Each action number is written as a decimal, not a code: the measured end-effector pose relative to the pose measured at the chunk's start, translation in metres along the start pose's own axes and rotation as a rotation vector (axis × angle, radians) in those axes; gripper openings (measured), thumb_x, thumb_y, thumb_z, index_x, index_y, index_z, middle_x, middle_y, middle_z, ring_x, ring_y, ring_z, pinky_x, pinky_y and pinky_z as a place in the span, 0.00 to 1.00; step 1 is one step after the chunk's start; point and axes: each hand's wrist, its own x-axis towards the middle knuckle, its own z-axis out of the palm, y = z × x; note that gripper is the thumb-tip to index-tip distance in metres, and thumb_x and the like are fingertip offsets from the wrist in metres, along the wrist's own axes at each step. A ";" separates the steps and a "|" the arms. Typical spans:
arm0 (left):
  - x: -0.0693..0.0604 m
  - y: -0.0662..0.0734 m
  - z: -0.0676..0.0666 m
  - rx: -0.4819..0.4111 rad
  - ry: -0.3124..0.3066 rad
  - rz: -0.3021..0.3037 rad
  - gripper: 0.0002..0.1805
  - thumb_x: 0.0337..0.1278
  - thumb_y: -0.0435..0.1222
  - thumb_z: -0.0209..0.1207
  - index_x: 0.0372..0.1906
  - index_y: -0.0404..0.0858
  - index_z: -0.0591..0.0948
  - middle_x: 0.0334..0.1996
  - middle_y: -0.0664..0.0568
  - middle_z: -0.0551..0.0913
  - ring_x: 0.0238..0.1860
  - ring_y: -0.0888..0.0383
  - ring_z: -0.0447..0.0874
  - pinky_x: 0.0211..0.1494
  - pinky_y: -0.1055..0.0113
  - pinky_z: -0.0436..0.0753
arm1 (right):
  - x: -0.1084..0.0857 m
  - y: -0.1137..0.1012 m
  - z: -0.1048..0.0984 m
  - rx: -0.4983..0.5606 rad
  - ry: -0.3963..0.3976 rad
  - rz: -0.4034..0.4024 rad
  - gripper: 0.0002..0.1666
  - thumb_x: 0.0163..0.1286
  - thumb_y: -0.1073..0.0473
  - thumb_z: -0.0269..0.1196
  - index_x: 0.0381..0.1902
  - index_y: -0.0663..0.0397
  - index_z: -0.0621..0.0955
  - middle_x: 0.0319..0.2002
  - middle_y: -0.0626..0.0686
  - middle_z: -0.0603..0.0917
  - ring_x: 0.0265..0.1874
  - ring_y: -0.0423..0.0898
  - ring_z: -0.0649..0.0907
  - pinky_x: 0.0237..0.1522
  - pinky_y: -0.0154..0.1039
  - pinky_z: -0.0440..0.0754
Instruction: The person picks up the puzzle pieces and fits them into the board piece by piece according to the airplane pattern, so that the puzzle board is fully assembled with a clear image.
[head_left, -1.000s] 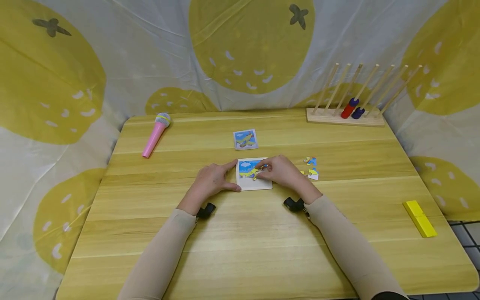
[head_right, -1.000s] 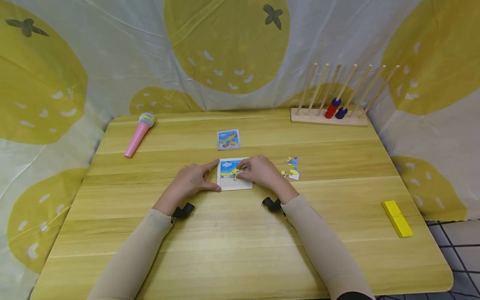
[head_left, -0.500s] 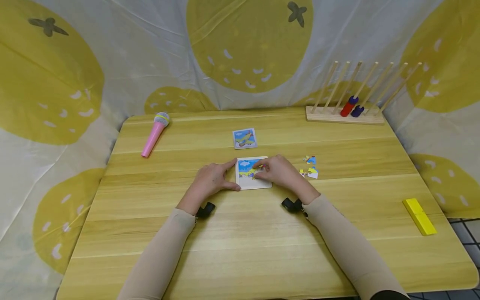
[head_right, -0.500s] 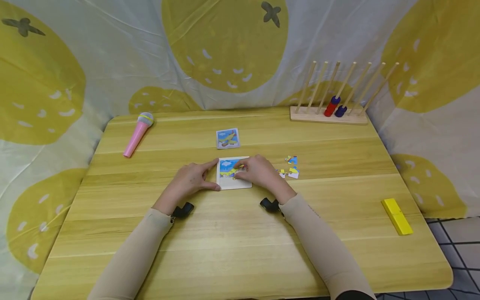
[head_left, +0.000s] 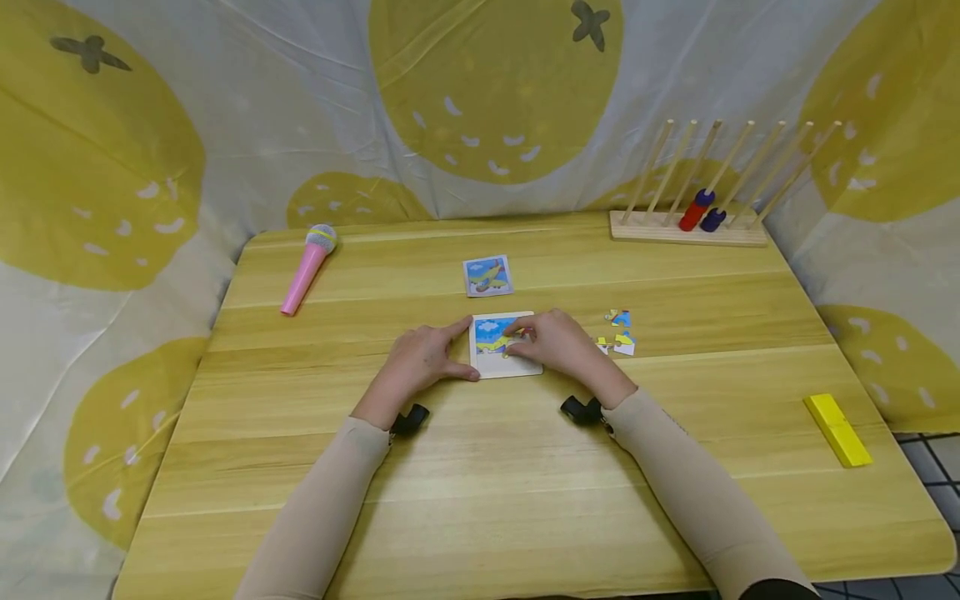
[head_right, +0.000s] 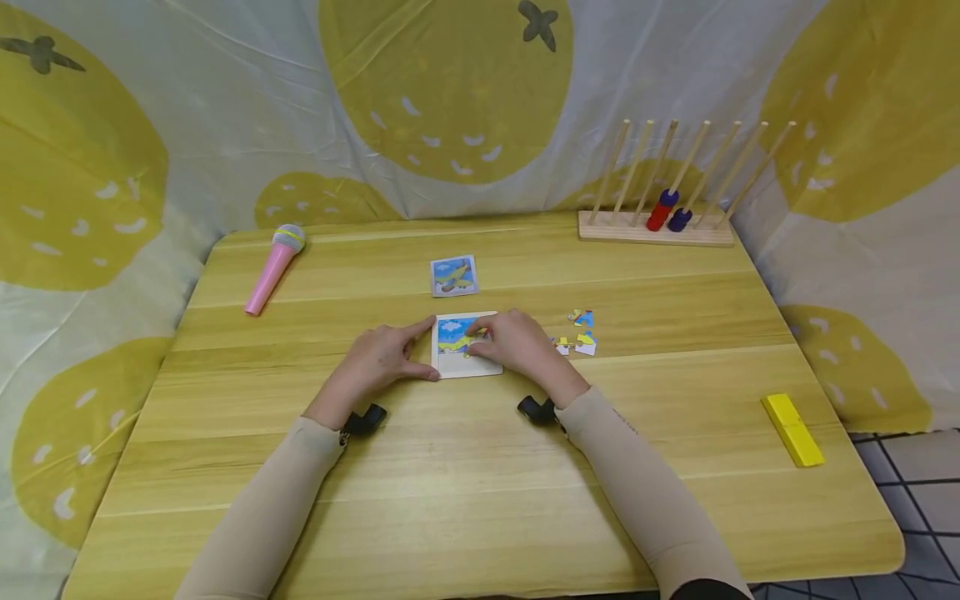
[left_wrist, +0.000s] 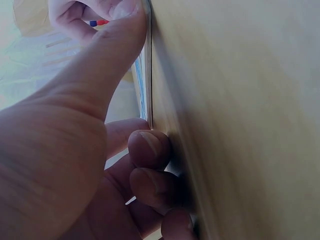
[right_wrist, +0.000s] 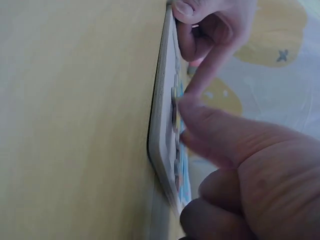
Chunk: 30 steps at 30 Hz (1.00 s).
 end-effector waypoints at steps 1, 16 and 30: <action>0.000 0.000 0.000 -0.002 0.002 -0.002 0.56 0.48 0.67 0.74 0.82 0.54 0.67 0.23 0.54 0.74 0.25 0.55 0.67 0.31 0.62 0.64 | 0.000 0.002 -0.002 0.024 0.001 0.006 0.18 0.71 0.44 0.73 0.54 0.41 0.91 0.16 0.43 0.72 0.17 0.39 0.68 0.25 0.35 0.64; 0.001 -0.001 0.000 -0.032 -0.015 -0.025 0.57 0.47 0.67 0.75 0.83 0.55 0.66 0.23 0.56 0.64 0.26 0.56 0.60 0.33 0.61 0.61 | -0.068 0.135 -0.086 0.325 0.152 0.305 0.32 0.70 0.42 0.74 0.67 0.48 0.84 0.12 0.39 0.65 0.14 0.38 0.62 0.19 0.37 0.63; 0.000 -0.002 0.001 -0.042 -0.007 -0.016 0.57 0.47 0.66 0.75 0.83 0.55 0.67 0.24 0.55 0.70 0.25 0.57 0.63 0.33 0.62 0.62 | -0.073 0.142 -0.085 0.175 0.107 0.282 0.34 0.70 0.36 0.72 0.66 0.47 0.85 0.16 0.39 0.60 0.19 0.39 0.62 0.26 0.39 0.63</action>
